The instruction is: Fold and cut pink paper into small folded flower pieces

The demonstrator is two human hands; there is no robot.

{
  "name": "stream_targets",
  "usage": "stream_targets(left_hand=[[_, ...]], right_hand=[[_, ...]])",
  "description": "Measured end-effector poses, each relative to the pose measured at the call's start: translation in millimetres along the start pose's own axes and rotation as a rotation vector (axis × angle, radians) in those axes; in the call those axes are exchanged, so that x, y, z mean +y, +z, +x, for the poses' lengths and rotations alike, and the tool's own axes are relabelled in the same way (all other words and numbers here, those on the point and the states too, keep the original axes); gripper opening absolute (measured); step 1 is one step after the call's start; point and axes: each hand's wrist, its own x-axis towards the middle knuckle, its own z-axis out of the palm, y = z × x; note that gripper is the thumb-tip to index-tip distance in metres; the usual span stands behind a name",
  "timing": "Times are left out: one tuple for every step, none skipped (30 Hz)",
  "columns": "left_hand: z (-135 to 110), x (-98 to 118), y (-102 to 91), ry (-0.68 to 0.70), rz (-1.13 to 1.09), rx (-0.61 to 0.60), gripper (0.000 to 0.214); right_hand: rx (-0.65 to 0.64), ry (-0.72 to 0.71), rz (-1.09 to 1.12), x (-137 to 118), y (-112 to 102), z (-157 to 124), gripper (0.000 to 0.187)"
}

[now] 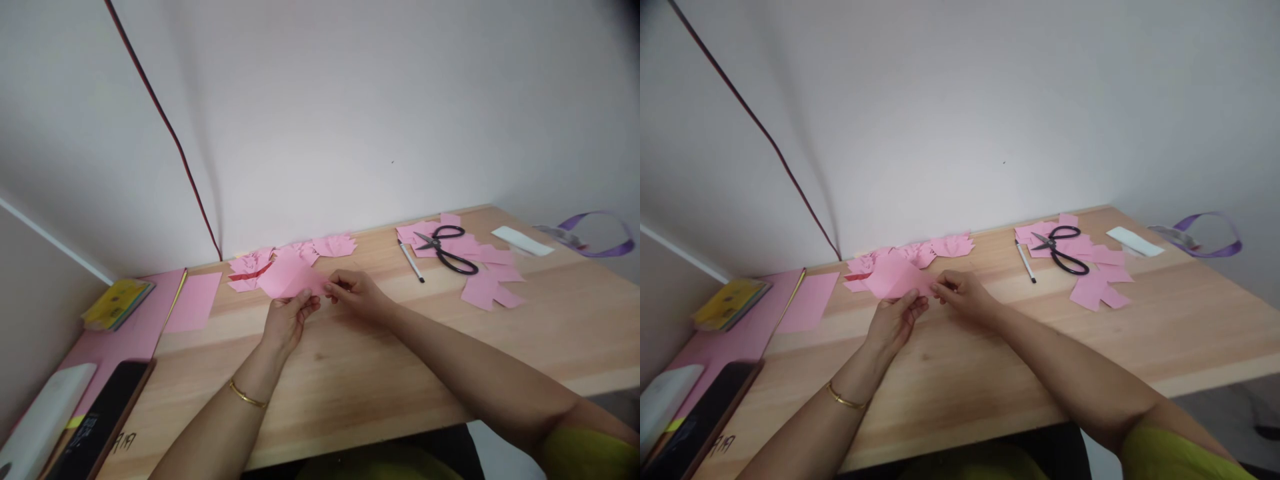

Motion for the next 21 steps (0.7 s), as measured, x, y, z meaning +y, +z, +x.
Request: stream_targets(left_hand=[[0.0,-0.3,-0.1,0.000,-0.002,-0.001,0.030],[0.0,-0.6,-0.2,0.001,-0.003,0.000,0.030],[0.1,-0.7,-0.3,0.001,-0.004,0.003,0.031],[0.3,-0.7,-0.4,0.002,-0.006,0.007,0.031],[0.5,-0.5,-0.4,0.000,-0.009,0.010,0.030],[0.7,0.0,-0.4,-0.005,-0.016,0.013,0.030],[0.8,0.7,-0.3,-0.010,-0.025,0.015,0.029],[0.9,1.5,-0.1,-0.016,-0.035,0.016,0.028],[0.9,2.5,0.0,-0.020,-0.045,0.015,0.028],[0.8,3.4,0.2,-0.023,-0.054,0.013,0.027],[0.8,4.1,0.3,-0.024,-0.060,0.010,0.027],[0.8,4.7,0.3,-0.024,-0.065,0.006,0.026],[0.8,5.0,0.3,-0.025,-0.067,0.003,0.026],[1.0,5.2,0.1,-0.026,-0.067,0.000,0.025],[1.2,5.1,-0.1,-0.027,-0.068,-0.001,0.025],[1.4,4.9,-0.4,-0.029,-0.068,0.000,0.025],[1.7,4.7,-0.6,-0.029,-0.068,0.003,0.024],[2.1,4.4,-0.9,-0.029,-0.069,0.005,0.024],[2.4,4.2,-1.2,-0.028,-0.071,0.008,0.024],[2.6,4.1,-1.4,-0.029,-0.073,0.010,0.024],[2.8,4.0,-1.6,-0.029,-0.076,0.011,0.024]], right_hand=[[0.001,0.000,0.000,-0.3,-0.1,-0.1,0.030],[0.000,-0.001,0.000,-0.2,-0.1,-0.2,0.029],[-0.002,-0.003,0.001,0.3,-0.2,-0.3,0.029],[-0.006,-0.007,0.002,0.9,-0.2,-0.5,0.029],[-0.008,-0.014,0.001,1.6,-0.3,-0.6,0.029],[-0.008,-0.021,-0.004,2.3,-0.4,-0.8,0.028],[-0.005,-0.028,-0.013,2.7,-0.6,-1.0,0.028],[-0.002,-0.033,-0.026,2.9,-0.8,-1.1,0.027],[0.003,-0.034,-0.042,2.8,-1.0,-1.2,0.027],[0.007,-0.034,-0.059,2.6,-1.3,-1.2,0.026],[0.009,-0.034,-0.075,2.4,-1.5,-1.2,0.026],[0.008,-0.035,-0.088,2.2,-1.7,-1.2,0.026],[0.007,-0.036,-0.097,2.1,-1.8,-1.1,0.026],[0.005,-0.034,-0.102,2.1,-1.8,-1.1,0.026],[0.003,-0.030,-0.102,2.3,-1.8,-1.1,0.026],[0.001,-0.024,-0.099,2.5,-1.7,-1.1,0.027],[-0.001,-0.017,-0.096,2.9,-1.5,-1.2,0.027],[-0.003,-0.009,-0.092,3.3,-1.4,-1.2,0.027],[-0.006,-0.002,-0.089,3.8,-1.3,-1.2,0.027],[-0.008,0.001,-0.085,4.3,-1.3,-1.2,0.028],[-0.010,0.002,-0.081,4.8,-1.4,-1.2,0.028]])
